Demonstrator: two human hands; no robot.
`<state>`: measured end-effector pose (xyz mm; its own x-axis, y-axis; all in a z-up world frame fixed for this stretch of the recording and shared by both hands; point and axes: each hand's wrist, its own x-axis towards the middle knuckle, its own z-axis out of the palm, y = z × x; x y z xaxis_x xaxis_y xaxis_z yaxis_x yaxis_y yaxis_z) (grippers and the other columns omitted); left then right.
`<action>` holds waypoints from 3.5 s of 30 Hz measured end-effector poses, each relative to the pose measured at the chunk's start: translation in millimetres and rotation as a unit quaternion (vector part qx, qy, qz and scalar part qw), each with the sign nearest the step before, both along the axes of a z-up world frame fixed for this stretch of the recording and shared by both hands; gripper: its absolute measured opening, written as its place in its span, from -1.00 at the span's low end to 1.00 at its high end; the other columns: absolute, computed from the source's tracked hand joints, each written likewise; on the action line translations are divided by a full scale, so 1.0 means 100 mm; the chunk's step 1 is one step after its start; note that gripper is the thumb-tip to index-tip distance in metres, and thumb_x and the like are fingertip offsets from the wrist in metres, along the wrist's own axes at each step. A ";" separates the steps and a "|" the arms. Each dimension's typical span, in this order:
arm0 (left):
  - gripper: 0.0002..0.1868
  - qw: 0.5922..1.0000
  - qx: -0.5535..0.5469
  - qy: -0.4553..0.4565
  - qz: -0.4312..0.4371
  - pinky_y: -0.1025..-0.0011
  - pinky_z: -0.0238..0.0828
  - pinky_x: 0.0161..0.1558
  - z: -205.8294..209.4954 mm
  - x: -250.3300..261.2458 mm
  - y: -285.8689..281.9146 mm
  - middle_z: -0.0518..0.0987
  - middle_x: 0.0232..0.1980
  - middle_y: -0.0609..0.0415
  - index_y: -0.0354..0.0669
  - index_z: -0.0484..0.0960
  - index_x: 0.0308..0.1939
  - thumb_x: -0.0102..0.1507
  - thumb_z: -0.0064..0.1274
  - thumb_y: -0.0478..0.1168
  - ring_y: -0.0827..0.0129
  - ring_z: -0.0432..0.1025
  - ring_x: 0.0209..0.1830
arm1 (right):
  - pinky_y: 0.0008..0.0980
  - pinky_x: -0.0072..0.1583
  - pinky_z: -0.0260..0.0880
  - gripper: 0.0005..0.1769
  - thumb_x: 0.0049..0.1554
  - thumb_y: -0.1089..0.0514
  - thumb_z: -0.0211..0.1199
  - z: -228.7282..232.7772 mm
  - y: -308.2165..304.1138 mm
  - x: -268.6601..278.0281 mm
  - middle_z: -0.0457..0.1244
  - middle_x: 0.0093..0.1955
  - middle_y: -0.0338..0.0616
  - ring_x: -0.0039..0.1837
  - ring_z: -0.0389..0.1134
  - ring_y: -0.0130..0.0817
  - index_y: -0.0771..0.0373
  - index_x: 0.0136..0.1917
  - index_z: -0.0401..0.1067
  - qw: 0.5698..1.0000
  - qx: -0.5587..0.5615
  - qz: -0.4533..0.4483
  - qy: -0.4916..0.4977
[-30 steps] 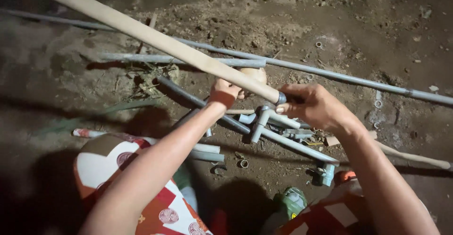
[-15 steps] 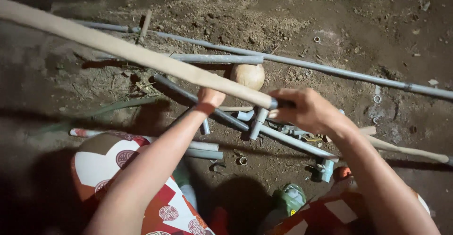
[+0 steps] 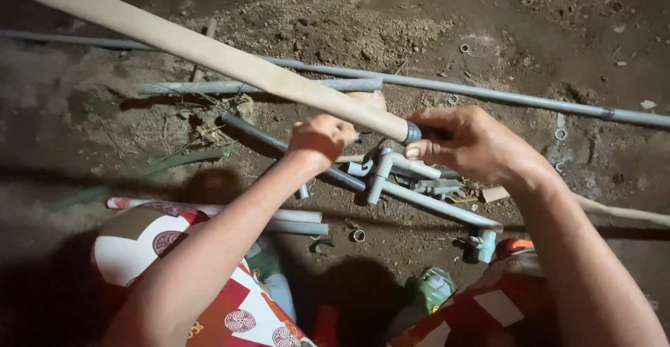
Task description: The person sits on the ground and uses a hand saw to cut a long PVC pipe that is resting on a coconut. They hold the pipe steady with one hand while sawing with the other, then reposition the pipe to make additional cuts.
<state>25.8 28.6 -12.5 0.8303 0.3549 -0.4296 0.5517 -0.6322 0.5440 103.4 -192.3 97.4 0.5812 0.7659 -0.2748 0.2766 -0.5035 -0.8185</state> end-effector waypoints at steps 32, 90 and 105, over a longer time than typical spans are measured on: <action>-0.82 0.952 -0.230 -0.202 0.000 0.50 0.39 -0.43 0.65 -0.47 -0.46 0.56 -0.62 0.04 -0.17 0.59 -0.47 0.17 -0.03 -0.19 0.45 0.49 -0.55 | -0.20 -0.07 0.38 -0.63 -0.05 0.27 0.33 -0.53 0.21 -0.05 0.34 -0.15 0.10 -0.15 0.39 -0.11 0.28 0.06 0.44 0.991 0.078 -0.046 -0.097; -0.56 0.697 -0.654 -0.287 -0.061 0.41 0.22 0.16 -0.53 0.00 -0.09 0.42 0.07 -0.16 -0.46 0.38 0.09 0.22 -0.18 -0.20 0.30 0.30 0.08 | -0.36 -0.12 0.38 -0.66 0.05 -0.08 0.21 -0.41 0.22 -0.35 0.27 -0.42 -0.02 -0.26 0.34 -0.30 0.20 -0.06 0.53 0.984 0.025 -0.140 0.105; -0.84 0.903 -0.241 -0.354 0.043 0.27 0.45 -0.19 -0.12 -0.15 -0.48 0.55 -0.42 0.05 -0.08 0.62 -0.25 0.11 0.01 -0.26 0.31 0.47 -0.32 | -0.25 -0.06 0.40 -0.57 -0.08 0.24 0.34 -0.41 0.10 -0.17 0.35 -0.20 0.01 -0.16 0.33 -0.26 0.30 0.10 0.43 0.999 0.029 -0.037 0.026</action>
